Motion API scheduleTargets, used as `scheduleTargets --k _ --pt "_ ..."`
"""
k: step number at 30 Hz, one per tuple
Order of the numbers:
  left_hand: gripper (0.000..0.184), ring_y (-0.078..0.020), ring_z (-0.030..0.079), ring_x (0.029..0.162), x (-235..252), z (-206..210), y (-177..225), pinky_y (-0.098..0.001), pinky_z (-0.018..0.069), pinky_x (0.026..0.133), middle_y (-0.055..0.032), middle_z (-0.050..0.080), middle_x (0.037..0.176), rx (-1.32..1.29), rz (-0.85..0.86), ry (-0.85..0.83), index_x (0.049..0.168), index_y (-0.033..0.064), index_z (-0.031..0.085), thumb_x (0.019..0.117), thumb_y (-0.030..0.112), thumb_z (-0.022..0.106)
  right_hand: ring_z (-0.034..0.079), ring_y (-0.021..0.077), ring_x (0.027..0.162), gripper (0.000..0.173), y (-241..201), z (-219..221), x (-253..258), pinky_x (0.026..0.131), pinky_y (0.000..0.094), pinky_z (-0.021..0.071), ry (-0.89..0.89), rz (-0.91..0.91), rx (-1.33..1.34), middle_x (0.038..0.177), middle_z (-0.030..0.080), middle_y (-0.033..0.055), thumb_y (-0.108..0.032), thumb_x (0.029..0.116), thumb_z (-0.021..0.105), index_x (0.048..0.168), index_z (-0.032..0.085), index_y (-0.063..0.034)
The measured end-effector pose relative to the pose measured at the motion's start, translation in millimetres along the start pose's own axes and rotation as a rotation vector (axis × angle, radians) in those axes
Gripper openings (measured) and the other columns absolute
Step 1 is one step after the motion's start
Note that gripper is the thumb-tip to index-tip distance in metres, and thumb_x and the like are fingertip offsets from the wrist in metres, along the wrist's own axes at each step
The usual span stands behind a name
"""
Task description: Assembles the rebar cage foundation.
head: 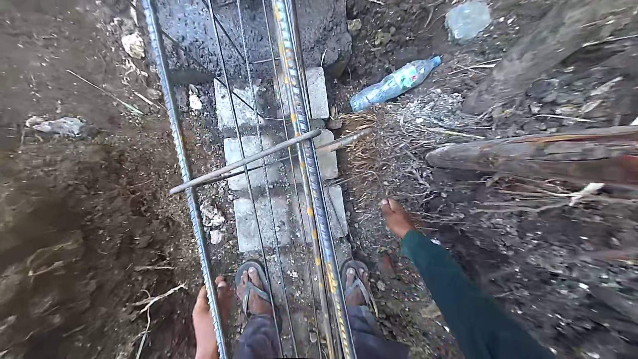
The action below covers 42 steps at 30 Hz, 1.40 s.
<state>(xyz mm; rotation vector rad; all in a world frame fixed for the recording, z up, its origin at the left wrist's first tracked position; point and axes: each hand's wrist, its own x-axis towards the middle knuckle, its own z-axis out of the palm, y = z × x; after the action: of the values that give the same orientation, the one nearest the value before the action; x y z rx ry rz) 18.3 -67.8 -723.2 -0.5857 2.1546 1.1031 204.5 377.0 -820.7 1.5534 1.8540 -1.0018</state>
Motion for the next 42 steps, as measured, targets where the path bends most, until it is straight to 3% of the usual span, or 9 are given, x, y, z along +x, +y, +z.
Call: scheduleTargets --k 6,12,22,25,27,29,33,37,42 --pt "0.030 -0.0232 0.067 0.085 46.1 50.7 17.5 -0.0382 0.0552 0.070 -0.0193 0.067 0.110 0.085 -0.123 -0.216 0.131 -0.0046 0.056 0.1098 0.013 0.044 0.052 0.0439 0.136 0.044 -10.3 22.6 17.7 0.114 0.0626 0.0368 0.175 -0.063 0.187 0.142 0.057 0.0285 -0.028 0.1118 0.044 0.143 0.056 0.0011" --pt "0.033 -0.0262 0.070 0.091 99.3 84.2 3.4 -0.0433 0.0577 0.076 -0.0189 0.069 0.113 0.090 -0.078 -0.268 0.132 -0.0018 0.058 0.1090 0.019 0.049 0.061 0.0266 0.100 0.037 -4.8 17.9 41.3 0.092 0.0465 0.0482 0.097 -0.100 0.409 0.115 0.066 0.0226 -0.023 0.1100 0.049 0.126 0.062 0.0085" --pt "0.038 -0.0275 0.066 0.112 132.3 161.5 -11.5 -0.0451 0.0528 0.093 -0.0207 0.066 0.127 -0.057 -0.144 -0.387 0.135 -0.0035 0.058 0.1114 0.022 0.041 0.064 0.0399 0.099 0.045 -59.6 25.4 42.5 0.091 0.0599 0.0494 0.230 -0.149 0.214 0.111 0.066 0.0297 -0.031 0.1111 0.046 0.120 0.065 0.0089" --pt "0.042 -0.0212 0.066 0.095 121.7 175.1 -14.6 -0.0378 0.0541 0.081 -0.0162 0.068 0.116 -0.101 -0.173 -0.406 0.131 -0.0026 0.060 0.1135 0.027 0.035 0.062 0.0415 0.104 0.049 -50.8 12.3 36.2 0.094 0.0609 0.0459 0.259 -0.115 0.212 0.116 0.065 0.0310 -0.034 0.1118 0.043 0.122 0.064 0.0085" --pt "0.044 -0.0204 0.066 0.098 114.5 176.9 -20.7 -0.0360 0.0522 0.081 -0.0165 0.069 0.119 -0.130 -0.180 -0.442 0.133 -0.0022 0.059 0.1139 0.027 0.032 0.060 0.0392 0.101 0.048 -32.1 9.7 38.6 0.091 0.0592 0.0455 0.265 -0.105 0.224 0.114 0.064 0.0299 -0.033 0.1123 0.041 0.120 0.063 0.0089" --pt "0.048 -0.0232 0.068 0.105 111.3 179.3 -26.2 -0.0391 0.0530 0.087 -0.0181 0.069 0.123 -0.149 -0.195 -0.439 0.134 -0.0018 0.059 0.1140 0.031 0.030 0.060 0.0333 0.098 0.045 -17.4 9.6 41.9 0.090 0.0546 0.0466 0.256 -0.079 0.264 0.113 0.065 0.0263 -0.031 0.1119 0.042 0.121 0.064 0.0085" --pt "0.057 -0.0228 0.070 0.097 114.9 182.8 -28.4 -0.0388 0.0557 0.080 -0.0167 0.072 0.114 -0.221 -0.253 -0.409 0.129 -0.0008 0.062 0.1143 0.038 0.023 0.049 0.0148 0.073 0.038 -21.5 17.5 50.3 0.070 0.0347 0.0430 0.231 -0.099 0.289 0.086 0.056 0.0096 -0.026 0.1118 0.043 0.107 0.064 0.0048" --pt "0.056 -0.0261 0.072 0.100 125.0 177.4 -27.7 -0.0415 0.0582 0.081 -0.0172 0.071 0.118 -0.241 -0.276 -0.429 0.133 0.0013 0.060 0.1144 0.038 0.022 0.063 0.0380 0.112 0.045 -50.7 32.9 62.4 0.102 0.0587 0.0455 0.217 -0.142 0.241 0.118 0.068 0.0266 -0.032 0.1109 0.046 0.121 0.068 0.0062" --pt "0.051 -0.0267 0.071 0.103 123.4 176.7 -30.8 -0.0417 0.0582 0.083 -0.0175 0.069 0.122 -0.282 -0.278 -0.452 0.140 0.0025 0.054 0.1140 0.037 0.027 0.062 0.0328 0.100 0.043 -92.7 50.4 58.1 0.092 0.0554 0.0472 0.080 -0.237 0.236 0.108 0.068 0.0221 -0.031 0.1113 0.046 0.112 0.070 0.0040"
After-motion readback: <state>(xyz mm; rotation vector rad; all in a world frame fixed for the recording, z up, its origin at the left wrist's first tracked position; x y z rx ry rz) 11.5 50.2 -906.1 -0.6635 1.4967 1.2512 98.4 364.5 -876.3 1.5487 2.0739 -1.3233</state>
